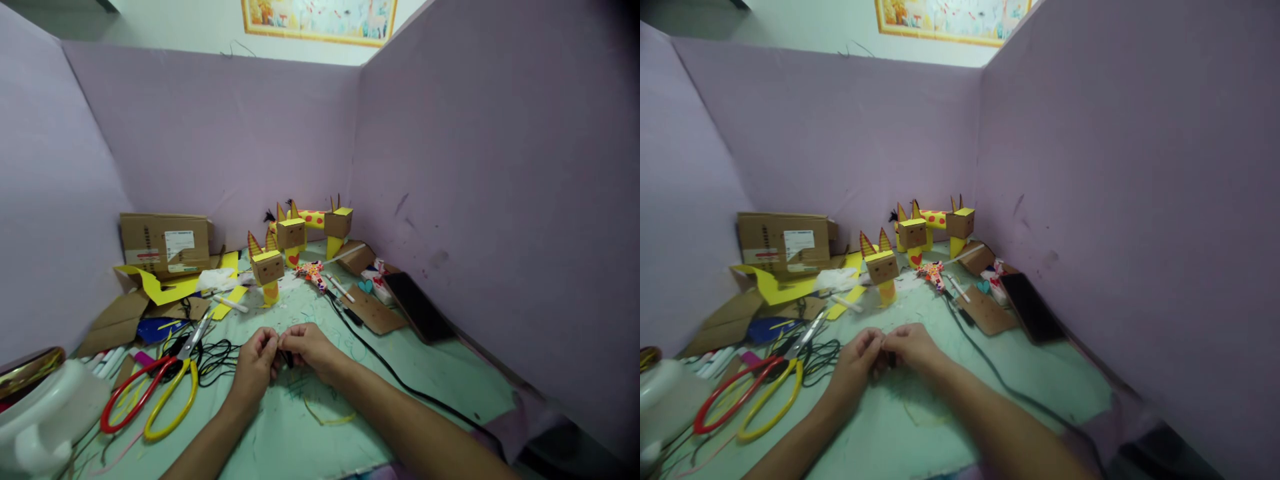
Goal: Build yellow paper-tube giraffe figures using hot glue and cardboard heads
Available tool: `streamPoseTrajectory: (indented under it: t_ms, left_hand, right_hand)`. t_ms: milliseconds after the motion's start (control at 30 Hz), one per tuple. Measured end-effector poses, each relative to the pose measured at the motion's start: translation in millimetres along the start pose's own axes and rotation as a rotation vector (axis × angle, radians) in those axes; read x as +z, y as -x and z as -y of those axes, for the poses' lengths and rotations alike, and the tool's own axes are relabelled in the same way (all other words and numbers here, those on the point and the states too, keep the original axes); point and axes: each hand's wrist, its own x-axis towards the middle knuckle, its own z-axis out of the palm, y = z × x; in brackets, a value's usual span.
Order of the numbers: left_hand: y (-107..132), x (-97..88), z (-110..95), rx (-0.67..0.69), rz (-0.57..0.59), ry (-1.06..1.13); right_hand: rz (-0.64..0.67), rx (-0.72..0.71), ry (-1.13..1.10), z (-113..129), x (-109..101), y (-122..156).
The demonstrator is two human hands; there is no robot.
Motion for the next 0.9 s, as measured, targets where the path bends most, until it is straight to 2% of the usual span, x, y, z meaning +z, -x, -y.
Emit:
streamPoseTrajectory:
  t_ms: [233,433,633,900]
  left_hand:
    - [0.4,-1.9,0.1,-0.059,-0.043,0.117]
    - [-1.6,-9.2,-2.6,0.003,-0.137,0.309]
    - [-0.4,-15.2,-9.2,0.024,-0.043,0.212]
    - [-0.3,-15.6,-17.4,0.097,-0.015,0.095]
  right_hand:
    - [-0.052,-0.022,-0.024,4.2,0.0,1.5]
    - [-0.059,-0.009,-0.107,10.7,-1.7,5.0]
    - [0.046,0.032,-0.184,11.0,-2.6,7.8]
    - [0.13,0.066,-0.186,9.2,-2.1,7.3]
